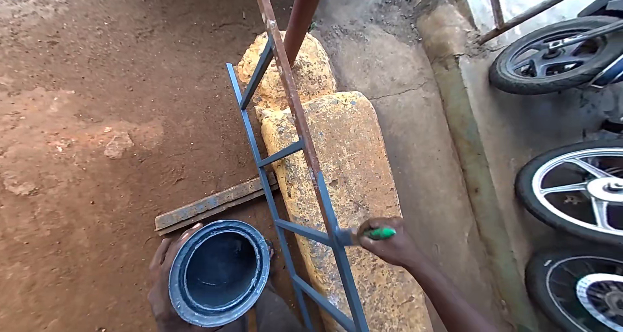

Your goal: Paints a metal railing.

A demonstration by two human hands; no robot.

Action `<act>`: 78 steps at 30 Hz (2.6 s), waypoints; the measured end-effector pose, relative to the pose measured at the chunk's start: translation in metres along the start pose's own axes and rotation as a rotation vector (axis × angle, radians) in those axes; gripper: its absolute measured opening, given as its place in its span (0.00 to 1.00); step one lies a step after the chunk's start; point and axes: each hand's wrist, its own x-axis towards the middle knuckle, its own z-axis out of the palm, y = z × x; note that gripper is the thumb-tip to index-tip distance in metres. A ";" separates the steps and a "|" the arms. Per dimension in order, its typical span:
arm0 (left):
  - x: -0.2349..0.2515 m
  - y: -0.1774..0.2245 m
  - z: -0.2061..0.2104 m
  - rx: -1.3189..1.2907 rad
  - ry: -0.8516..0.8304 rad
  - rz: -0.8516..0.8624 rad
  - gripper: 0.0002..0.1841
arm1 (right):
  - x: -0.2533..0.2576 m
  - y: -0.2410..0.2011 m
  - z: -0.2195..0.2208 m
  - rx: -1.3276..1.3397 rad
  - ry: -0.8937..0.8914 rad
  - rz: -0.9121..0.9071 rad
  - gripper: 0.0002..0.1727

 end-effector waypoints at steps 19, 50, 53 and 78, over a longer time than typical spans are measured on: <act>-0.020 -0.017 -0.032 -0.035 -0.018 -0.105 0.67 | 0.034 -0.013 -0.030 0.061 -0.272 0.056 0.05; -0.013 -0.001 -0.036 0.036 0.080 -0.160 0.67 | 0.223 -0.055 -0.039 -0.022 0.072 -0.396 0.09; -0.006 0.007 -0.036 -0.018 0.095 -0.187 0.66 | 0.180 -0.056 -0.059 -0.085 -0.363 -0.192 0.01; -0.044 0.006 -0.032 0.116 0.169 -0.215 0.61 | 0.100 -0.055 -0.020 -0.211 0.069 -0.308 0.11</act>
